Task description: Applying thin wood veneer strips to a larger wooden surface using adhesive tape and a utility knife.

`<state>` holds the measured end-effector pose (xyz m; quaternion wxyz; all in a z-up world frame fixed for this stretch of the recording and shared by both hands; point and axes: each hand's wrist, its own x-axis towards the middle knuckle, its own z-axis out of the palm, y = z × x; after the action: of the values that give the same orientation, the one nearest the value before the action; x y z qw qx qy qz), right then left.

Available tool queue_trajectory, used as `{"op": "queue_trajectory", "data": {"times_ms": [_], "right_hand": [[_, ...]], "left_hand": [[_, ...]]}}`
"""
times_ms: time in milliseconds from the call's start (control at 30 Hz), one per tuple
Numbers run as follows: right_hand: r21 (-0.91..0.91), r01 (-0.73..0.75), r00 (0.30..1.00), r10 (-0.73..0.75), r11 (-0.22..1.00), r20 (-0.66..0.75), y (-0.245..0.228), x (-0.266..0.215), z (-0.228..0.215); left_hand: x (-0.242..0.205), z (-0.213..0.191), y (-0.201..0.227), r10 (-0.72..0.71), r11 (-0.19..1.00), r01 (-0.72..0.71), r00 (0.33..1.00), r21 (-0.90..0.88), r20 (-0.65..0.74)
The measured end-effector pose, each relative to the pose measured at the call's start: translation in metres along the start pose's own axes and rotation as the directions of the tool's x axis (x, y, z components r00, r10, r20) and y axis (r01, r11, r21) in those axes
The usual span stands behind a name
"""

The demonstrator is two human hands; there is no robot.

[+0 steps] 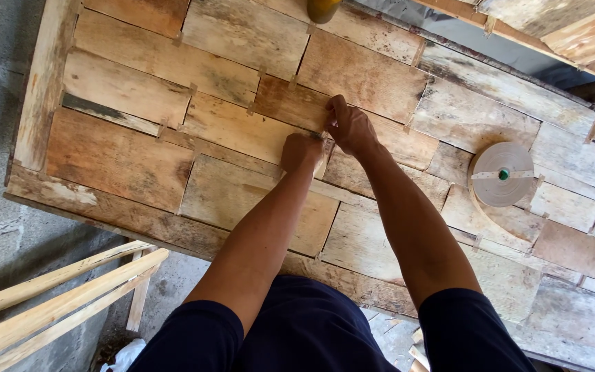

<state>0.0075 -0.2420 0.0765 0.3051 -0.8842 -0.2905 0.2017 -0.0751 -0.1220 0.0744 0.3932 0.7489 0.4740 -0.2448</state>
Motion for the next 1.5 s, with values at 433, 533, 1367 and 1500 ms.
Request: {"op": "queue_trajectory", "data": {"times_ms": [433,533,1367,1500], "right_hand": [[0.003,0.070,0.997,-0.070,0.998,-0.029,0.007,0.001,0.004],[-0.004,0.060,0.998,-0.060,0.998,-0.031,0.008,0.001,0.008],[-0.415,-0.055,0.998,0.068,0.908,0.017,-0.010,0.009,0.021],[-0.571,-0.026,0.997,0.065,0.820,0.048,-0.024,0.013,0.017]], "left_hand": [[0.009,0.008,0.000,0.004,1.000,-0.003,0.999,0.030,-0.044],[0.006,0.005,0.003,0.017,0.998,-0.016,1.000,0.054,-0.012],[0.009,0.008,0.007,-0.046,0.997,0.050,0.997,0.054,-0.069],[0.007,0.008,0.009,-0.034,0.997,0.039,0.996,0.061,-0.077]]}}
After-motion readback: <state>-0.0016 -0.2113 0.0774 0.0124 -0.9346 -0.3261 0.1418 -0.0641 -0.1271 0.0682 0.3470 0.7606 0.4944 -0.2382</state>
